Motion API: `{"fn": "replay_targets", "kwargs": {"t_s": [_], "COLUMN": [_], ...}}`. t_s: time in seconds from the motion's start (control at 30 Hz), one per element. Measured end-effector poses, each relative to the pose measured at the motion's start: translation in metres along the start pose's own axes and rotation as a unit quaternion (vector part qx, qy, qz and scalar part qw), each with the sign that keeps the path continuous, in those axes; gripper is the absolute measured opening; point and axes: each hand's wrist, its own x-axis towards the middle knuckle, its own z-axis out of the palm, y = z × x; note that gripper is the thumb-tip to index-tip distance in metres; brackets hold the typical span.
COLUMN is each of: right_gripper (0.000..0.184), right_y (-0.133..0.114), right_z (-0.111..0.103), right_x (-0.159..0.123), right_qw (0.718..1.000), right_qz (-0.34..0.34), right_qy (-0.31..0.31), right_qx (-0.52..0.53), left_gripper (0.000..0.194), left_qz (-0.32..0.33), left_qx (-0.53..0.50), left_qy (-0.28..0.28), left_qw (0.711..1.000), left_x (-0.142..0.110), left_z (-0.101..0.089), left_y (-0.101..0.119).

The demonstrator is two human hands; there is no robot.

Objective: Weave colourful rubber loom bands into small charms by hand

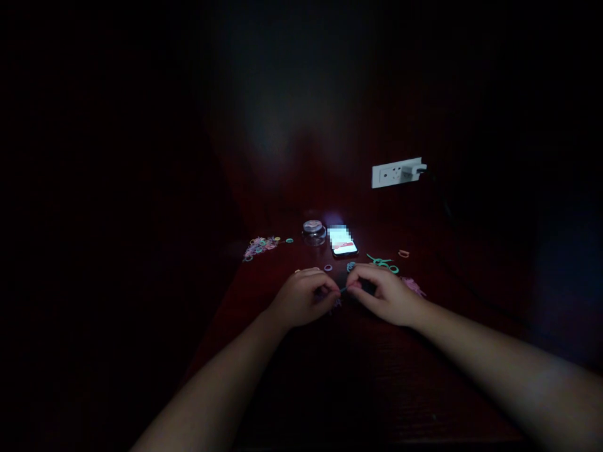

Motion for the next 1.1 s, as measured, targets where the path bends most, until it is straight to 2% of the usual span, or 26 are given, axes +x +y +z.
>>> {"fn": "replay_targets", "kwargs": {"t_s": [0.8, 1.1], "right_gripper": [0.007, 0.009], "right_y": [0.0033, 0.0025], "right_z": [0.0032, 0.0015], "right_x": [-0.0006, -0.0008], "right_qw": [1.000, 1.000], "right_qz": [0.003, 0.006], "right_qy": [0.011, 0.010], "right_qx": [-0.005, 0.002], "left_gripper": [0.008, 0.007], "left_qz": [0.028, 0.019], "left_qx": [0.013, 0.009], "left_qy": [0.014, 0.013], "left_qw": [0.999, 1.000], "left_x": [0.0014, 0.0006], "left_z": [-0.0018, -0.0007], "left_y": [0.0010, 0.0013]}}
